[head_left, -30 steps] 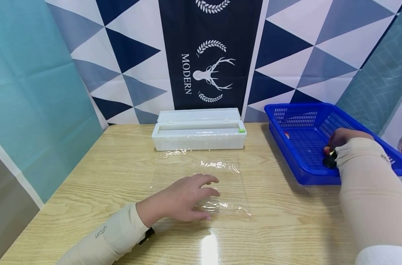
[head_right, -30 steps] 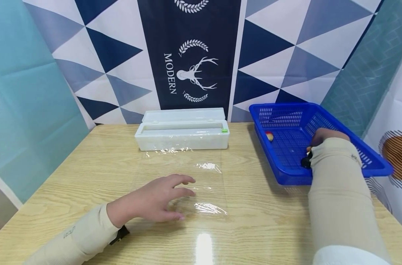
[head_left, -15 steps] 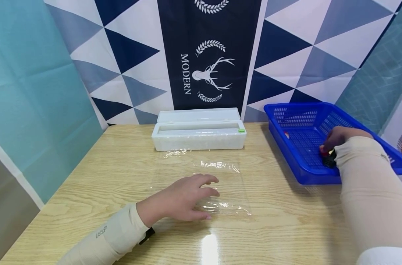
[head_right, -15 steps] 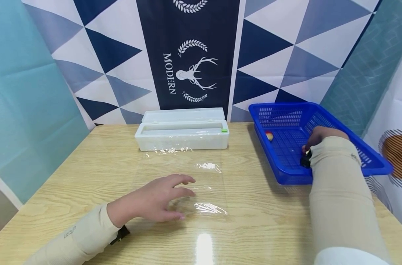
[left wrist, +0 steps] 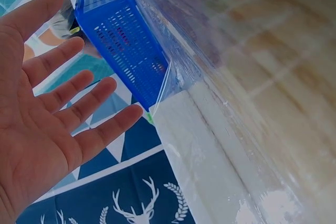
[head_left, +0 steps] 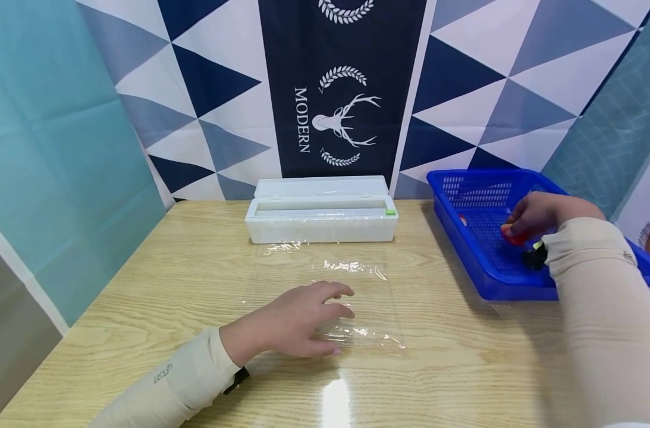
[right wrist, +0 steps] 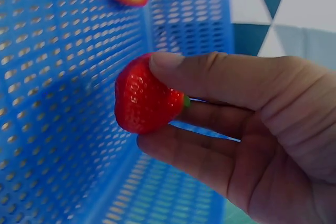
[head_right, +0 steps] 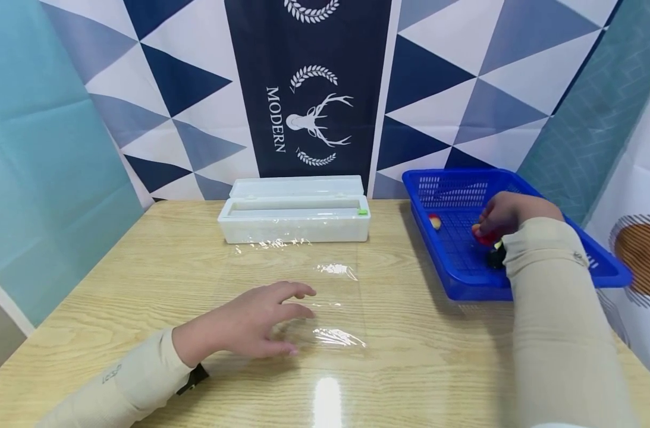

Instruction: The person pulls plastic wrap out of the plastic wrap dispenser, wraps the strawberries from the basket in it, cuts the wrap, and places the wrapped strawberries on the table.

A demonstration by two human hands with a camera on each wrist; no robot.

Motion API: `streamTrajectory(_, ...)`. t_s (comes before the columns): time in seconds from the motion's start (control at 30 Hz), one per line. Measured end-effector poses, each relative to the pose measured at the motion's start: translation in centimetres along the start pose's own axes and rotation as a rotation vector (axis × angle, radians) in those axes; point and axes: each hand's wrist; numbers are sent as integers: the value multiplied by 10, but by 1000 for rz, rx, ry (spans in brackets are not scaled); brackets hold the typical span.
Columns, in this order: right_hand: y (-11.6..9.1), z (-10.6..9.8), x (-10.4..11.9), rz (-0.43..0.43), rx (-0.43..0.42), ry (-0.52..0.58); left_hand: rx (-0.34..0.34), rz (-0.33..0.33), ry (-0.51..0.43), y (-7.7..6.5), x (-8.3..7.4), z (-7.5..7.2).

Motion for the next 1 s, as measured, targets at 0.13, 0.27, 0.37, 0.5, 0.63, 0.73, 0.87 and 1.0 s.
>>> streamTrajectory(0.13,-8,0,19,-56,-53,-107,-7,3,4,0,0,-1)
streamTrajectory(0.27,-15,3,35,-109,-85,-164,2,-4,4,0,-1,-3)
streamTrajectory(0.37,-21,5,45,-138,-116,-190,12,-14,1,0,-2,-3)
streamTrajectory(0.5,-32,9,56,-190,-168,-233,23,-23,0,0,-2,-4)
streamTrajectory(0.63,-45,14,67,-250,-218,-319,27,-23,2,1,-3,-5)
streamTrajectory(0.73,-55,19,77,-278,-245,-376,19,-17,0,1,-3,-5)
streamTrajectory(0.87,-69,28,93,-305,-255,-408,2,-12,7,0,-2,-4)
streamTrajectory(1.0,-81,41,105,-327,-256,-434,-9,-8,11,0,-3,-5)
Point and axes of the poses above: each hand's wrist, its own y-axis towards the middle knuckle, its own z-axis out of the palm, x = y × z, and after that the axes turned 12 degrees about y, right-handed
